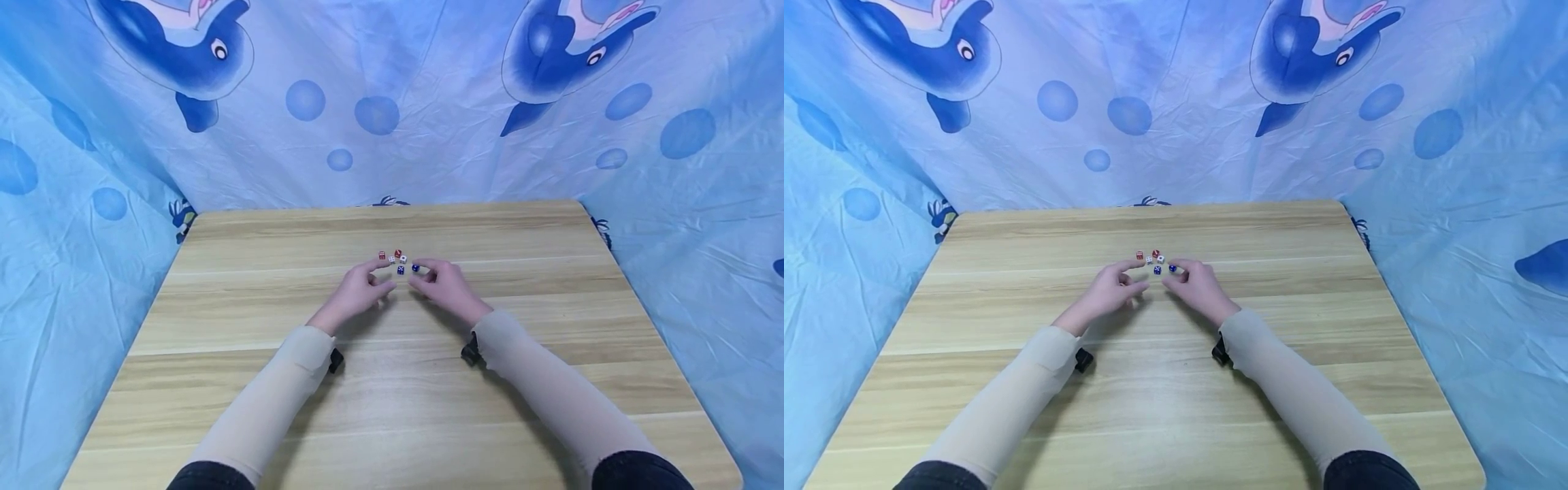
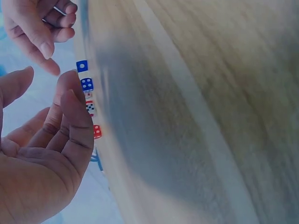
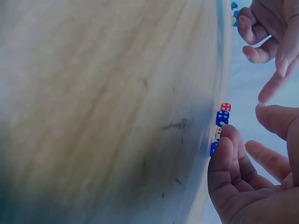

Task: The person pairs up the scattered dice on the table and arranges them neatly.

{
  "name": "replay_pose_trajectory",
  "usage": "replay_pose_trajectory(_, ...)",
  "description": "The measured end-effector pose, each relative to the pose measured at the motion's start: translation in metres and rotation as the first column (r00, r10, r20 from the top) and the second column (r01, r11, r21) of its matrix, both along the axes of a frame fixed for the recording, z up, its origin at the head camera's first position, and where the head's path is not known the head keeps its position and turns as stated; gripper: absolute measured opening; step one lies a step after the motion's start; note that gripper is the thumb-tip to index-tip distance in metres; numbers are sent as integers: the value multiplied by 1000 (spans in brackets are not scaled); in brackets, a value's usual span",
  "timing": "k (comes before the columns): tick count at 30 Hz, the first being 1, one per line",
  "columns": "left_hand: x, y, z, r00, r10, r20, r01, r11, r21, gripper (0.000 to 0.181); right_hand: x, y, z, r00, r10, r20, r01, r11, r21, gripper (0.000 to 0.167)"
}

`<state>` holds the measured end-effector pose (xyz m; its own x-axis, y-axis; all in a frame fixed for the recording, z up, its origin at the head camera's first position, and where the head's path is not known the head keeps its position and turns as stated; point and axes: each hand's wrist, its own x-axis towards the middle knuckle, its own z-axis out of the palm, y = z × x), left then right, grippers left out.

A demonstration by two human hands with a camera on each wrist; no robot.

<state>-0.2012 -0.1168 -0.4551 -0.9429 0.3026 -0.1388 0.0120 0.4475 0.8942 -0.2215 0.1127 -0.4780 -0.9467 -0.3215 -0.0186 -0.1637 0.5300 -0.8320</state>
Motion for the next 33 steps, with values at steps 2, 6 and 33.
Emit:
replay_pose_trajectory(2,-3,1,-2,1000,-2,-7,2,1000,-18,62,-2,-2,-2,1000,-8,1,8,1000,8,54)
replay_pose_trajectory(6,-9,4,-6,1000,6,-1,-6,1000,-31,61,-6,-7,-3,1000,-15,-14,15,999,34,50)
replay_pose_trajectory(33,-34,19,-21,996,78,46,-73,992,-102,48,-21,-23,-6,998,-55,-27,57,995,82,39)
